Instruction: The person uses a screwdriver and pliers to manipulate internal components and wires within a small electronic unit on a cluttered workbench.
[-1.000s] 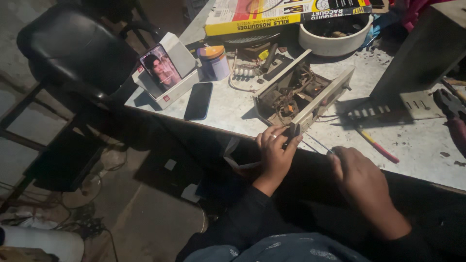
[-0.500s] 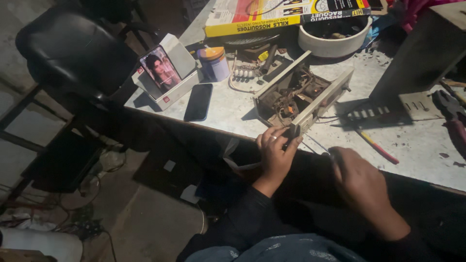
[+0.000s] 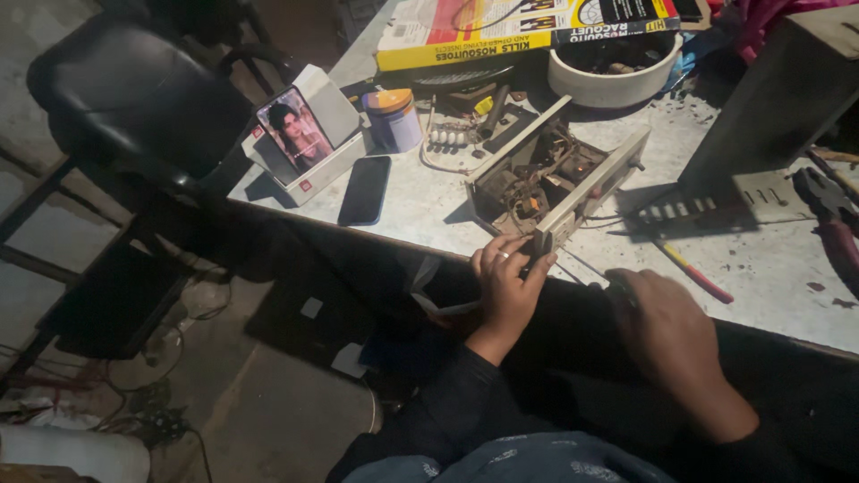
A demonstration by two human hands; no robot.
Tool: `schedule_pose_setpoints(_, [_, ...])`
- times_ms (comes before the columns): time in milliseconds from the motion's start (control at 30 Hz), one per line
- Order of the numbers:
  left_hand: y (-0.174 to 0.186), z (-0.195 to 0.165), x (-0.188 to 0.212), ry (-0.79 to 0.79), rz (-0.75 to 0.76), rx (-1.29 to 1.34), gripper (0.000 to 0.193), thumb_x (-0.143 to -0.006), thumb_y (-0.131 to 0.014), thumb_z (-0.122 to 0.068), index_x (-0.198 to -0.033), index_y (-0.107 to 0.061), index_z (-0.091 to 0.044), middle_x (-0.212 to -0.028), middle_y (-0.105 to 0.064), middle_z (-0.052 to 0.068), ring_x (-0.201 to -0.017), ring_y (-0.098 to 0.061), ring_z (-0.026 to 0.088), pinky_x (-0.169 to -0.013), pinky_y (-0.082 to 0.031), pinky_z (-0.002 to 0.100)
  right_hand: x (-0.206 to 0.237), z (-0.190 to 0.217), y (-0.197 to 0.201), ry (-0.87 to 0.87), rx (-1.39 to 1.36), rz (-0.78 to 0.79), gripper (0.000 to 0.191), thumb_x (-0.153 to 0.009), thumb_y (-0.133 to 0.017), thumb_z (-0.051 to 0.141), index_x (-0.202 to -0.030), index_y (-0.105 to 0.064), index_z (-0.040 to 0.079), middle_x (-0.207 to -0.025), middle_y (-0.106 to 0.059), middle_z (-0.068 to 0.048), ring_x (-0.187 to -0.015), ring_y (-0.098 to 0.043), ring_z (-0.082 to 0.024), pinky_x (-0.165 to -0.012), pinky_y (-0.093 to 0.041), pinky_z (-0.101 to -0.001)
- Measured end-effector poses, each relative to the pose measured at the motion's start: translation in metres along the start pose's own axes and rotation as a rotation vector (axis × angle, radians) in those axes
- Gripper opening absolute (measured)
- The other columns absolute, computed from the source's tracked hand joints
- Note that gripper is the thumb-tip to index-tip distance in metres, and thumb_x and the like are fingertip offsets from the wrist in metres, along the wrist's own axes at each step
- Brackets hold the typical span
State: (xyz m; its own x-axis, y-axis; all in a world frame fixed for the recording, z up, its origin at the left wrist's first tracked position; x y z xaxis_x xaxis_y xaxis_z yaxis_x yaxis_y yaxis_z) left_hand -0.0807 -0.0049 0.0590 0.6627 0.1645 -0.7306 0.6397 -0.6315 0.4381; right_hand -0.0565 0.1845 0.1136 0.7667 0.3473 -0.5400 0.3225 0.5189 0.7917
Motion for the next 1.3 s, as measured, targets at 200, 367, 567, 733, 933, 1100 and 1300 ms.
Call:
schedule_pose_setpoints(200, [-0.001,0.001,0.002,-0.013,-0.003,0.012,0.027,-0.098,-0.072,-0.034,-0.1,-0.078,-0.008,-0.117,-0.074,0.007,-0.127,-0.054,0.027,-0.108,-0.031,0.046,-0.003,-0.01,-0.011,-0.126,-0.023,0.085,0.027,-0.092,-0.067,0.024,-0.116,-0.067,0.011,-0.104,-0.069,-0.012,-0.082,-0.07,-0.035,-0.069,-0.055,-0.0449])
schedule_pose_setpoints(367, [-0.005,0.004,0.002,0.001,0.008,-0.01,0.027,-0.097,-0.073,-0.034,-0.094,-0.076,-0.007,-0.115,-0.074,0.007,-0.127,-0.056,0.026,-0.107,-0.031,0.046,-0.001,0.001,-0.004,-0.013,0.041,0.037,0.026,-0.095,-0.066,0.02,-0.119,-0.068,0.011,-0.099,-0.068,-0.011,-0.09,-0.07,-0.034,-0.074,-0.055,-0.0451])
schedule_pose_setpoints(567, [-0.004,0.003,0.002,-0.004,0.006,-0.007,0.029,-0.096,-0.074,-0.034,-0.09,-0.075,-0.006,-0.114,-0.074,0.009,-0.127,-0.056,0.028,-0.107,-0.031,0.046,-0.002,-0.011,-0.01,-0.116,-0.011,0.113,0.03,-0.089,-0.066,0.022,-0.117,-0.068,0.009,-0.102,-0.07,-0.013,-0.08,-0.07,-0.032,-0.065,-0.056,-0.0422])
schedule_pose_setpoints(733, [0.0,0.001,0.0,0.016,0.017,0.029,0.029,-0.097,-0.072,-0.034,-0.093,-0.076,-0.006,-0.114,-0.075,0.008,-0.126,-0.057,0.027,-0.106,-0.031,0.046,-0.001,-0.001,-0.01,-0.031,0.044,0.075,0.022,-0.1,-0.065,0.02,-0.119,-0.066,0.009,-0.101,-0.068,-0.012,-0.084,-0.07,-0.033,-0.071,-0.055,-0.0435])
schedule_pose_setpoints(933, [-0.001,0.001,0.0,0.004,0.0,0.024,0.027,-0.095,-0.074,-0.032,-0.091,-0.075,-0.005,-0.113,-0.074,0.01,-0.126,-0.056,0.029,-0.106,-0.031,0.047,0.0,-0.008,-0.009,-0.069,0.05,0.086,0.032,-0.087,-0.066,0.019,-0.118,-0.068,0.009,-0.095,-0.067,-0.015,-0.08,-0.068,-0.033,-0.065,-0.054,-0.0438])
schedule_pose_setpoints(1100, [0.0,0.004,0.002,-0.022,-0.057,0.023,0.027,-0.091,-0.078,-0.03,-0.086,-0.071,-0.004,-0.114,-0.073,0.013,-0.124,-0.057,0.029,-0.105,-0.033,0.047,0.0,-0.006,-0.011,-0.082,-0.073,0.041,0.027,-0.094,-0.066,0.022,-0.118,-0.065,0.008,-0.105,-0.068,-0.012,-0.085,-0.069,-0.035,-0.069,-0.055,-0.0449])
schedule_pose_setpoints(1300, [-0.006,0.009,0.005,-0.023,-0.03,0.014,0.029,-0.091,-0.079,-0.029,-0.084,-0.069,-0.003,-0.115,-0.073,0.014,-0.125,-0.057,0.03,-0.105,-0.033,0.048,0.002,-0.004,-0.007,-0.066,-0.001,0.02,0.028,-0.09,-0.066,0.019,-0.117,-0.068,0.013,-0.1,-0.066,-0.011,-0.082,-0.07,-0.036,-0.066,-0.055,-0.0454])
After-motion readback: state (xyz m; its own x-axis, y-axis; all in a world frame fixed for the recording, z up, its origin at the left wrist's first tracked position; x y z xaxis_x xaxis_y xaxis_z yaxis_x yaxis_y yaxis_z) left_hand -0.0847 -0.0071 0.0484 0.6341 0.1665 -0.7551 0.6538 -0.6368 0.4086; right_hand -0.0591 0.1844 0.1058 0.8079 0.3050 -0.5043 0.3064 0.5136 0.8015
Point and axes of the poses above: each hand's wrist, its own x-axis away from the middle knuckle, its own y-axis out of the back of the hand, z = x × y, the point moved 10 cm from there along -x, towards the middle knuckle
